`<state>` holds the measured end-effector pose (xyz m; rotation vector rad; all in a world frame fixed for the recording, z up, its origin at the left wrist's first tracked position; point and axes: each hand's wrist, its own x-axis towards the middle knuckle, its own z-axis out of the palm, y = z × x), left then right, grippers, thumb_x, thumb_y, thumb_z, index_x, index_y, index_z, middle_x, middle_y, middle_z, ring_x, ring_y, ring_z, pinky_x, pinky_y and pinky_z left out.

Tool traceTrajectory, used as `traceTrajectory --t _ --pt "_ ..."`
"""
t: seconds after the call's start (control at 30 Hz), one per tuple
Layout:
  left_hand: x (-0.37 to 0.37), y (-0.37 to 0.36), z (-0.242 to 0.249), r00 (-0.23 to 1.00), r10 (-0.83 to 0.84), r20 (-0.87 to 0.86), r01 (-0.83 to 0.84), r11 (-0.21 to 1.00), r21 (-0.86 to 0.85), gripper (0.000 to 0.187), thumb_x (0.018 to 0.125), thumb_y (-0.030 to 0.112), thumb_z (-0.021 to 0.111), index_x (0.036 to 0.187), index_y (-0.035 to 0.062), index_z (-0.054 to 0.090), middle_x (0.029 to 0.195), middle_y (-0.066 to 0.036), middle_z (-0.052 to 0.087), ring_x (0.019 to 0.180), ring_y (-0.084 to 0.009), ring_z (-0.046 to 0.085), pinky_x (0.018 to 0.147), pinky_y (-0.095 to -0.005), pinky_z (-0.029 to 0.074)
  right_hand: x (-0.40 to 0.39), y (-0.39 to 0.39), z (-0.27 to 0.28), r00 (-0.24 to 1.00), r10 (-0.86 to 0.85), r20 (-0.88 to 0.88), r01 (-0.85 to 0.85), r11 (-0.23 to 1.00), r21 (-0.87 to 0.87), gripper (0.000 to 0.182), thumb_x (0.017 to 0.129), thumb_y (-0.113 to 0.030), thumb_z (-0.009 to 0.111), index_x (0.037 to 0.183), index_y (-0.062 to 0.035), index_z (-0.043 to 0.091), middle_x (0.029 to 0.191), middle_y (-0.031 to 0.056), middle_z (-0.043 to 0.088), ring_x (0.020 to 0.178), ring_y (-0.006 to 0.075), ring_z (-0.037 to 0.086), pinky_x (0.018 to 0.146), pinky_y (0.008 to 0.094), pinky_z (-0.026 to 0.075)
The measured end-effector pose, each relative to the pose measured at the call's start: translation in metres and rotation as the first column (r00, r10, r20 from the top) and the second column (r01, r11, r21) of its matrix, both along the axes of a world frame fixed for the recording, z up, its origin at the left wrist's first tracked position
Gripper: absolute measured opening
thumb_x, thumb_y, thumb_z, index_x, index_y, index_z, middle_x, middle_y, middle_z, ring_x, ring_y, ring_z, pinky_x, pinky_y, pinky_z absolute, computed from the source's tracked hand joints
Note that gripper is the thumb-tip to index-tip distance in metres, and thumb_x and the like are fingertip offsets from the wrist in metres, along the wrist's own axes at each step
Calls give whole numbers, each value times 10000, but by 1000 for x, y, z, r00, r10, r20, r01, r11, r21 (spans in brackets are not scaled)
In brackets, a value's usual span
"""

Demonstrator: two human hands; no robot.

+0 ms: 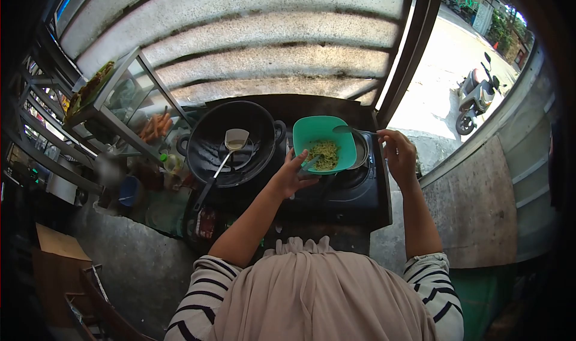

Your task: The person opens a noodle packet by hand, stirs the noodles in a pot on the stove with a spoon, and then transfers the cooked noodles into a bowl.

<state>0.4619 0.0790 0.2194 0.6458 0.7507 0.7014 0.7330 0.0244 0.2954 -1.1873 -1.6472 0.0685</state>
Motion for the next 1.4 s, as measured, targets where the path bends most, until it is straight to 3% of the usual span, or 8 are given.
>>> traceTrajectory --t 0.1,0.27,0.7,0.97,1.1,1.2,1.3,1.4 --pt "-8 0 -8 998 25 54 -27 999 28 648 856 398 567 1336 170 196 1315 -126 330 1100 -310 500 880 -437 482 15 5 -4 931 -208 -301 171 975 -142 158 918 -114 487 954 -31 617 690 50 587 552 93 534 507 232 416" --pt "-27 -9 -3 993 105 50 -109 992 66 626 859 370 564 1332 174 204 1292 -131 353 1103 -303 501 892 -424 475 39 39 -98 941 -337 42 333 892 -306 184 865 -194 554 893 -43 656 722 135 646 664 234 642 594 324 475" --pt "-51 -23 3 972 222 83 -228 971 77 590 840 320 598 1287 158 247 1291 -137 344 1124 -302 476 920 -441 457 24 56 -163 969 -246 -5 185 745 -641 202 858 -190 533 914 -71 686 670 76 659 599 154 631 557 283 476" --pt "-48 -25 -1 973 228 43 -231 971 70 650 835 332 607 1326 175 210 1297 -136 335 1123 -301 473 907 -437 457 54 50 -164 444 -523 -728 -450 573 -685 206 891 -178 505 1020 -46 597 675 -11 545 394 33 367 329 168 260" --pt "-49 -24 -3 970 238 43 -240 968 75 651 836 337 605 1328 175 211 1298 -135 333 1121 -303 474 900 -435 462 56 49 -145 524 -449 -724 -326 679 -658 208 894 -182 515 1012 -40 610 673 -4 554 398 32 381 339 178 273" --pt "-51 -22 -4 969 238 63 -243 967 81 647 837 339 601 1329 175 215 1299 -131 336 1126 -302 474 903 -434 462 52 48 -126 948 -295 -123 197 842 -503 203 881 -194 527 943 -68 674 693 76 641 553 144 584 517 281 441" --pt "-53 -23 -1 969 238 64 -243 965 101 638 838 338 599 1323 167 222 1298 -127 341 1129 -296 477 910 -434 461 51 48 -136 968 -212 135 239 941 -240 195 863 -200 544 937 -77 676 712 104 647 621 197 619 582 309 465" --pt "-56 -24 1 968 241 67 -246 964 102 634 836 338 603 1313 156 228 1297 -125 344 1136 -288 476 913 -436 462 49 45 -147 968 -211 138 249 891 -379 197 855 -209 550 921 -76 679 692 105 640 618 216 617 575 314 464"
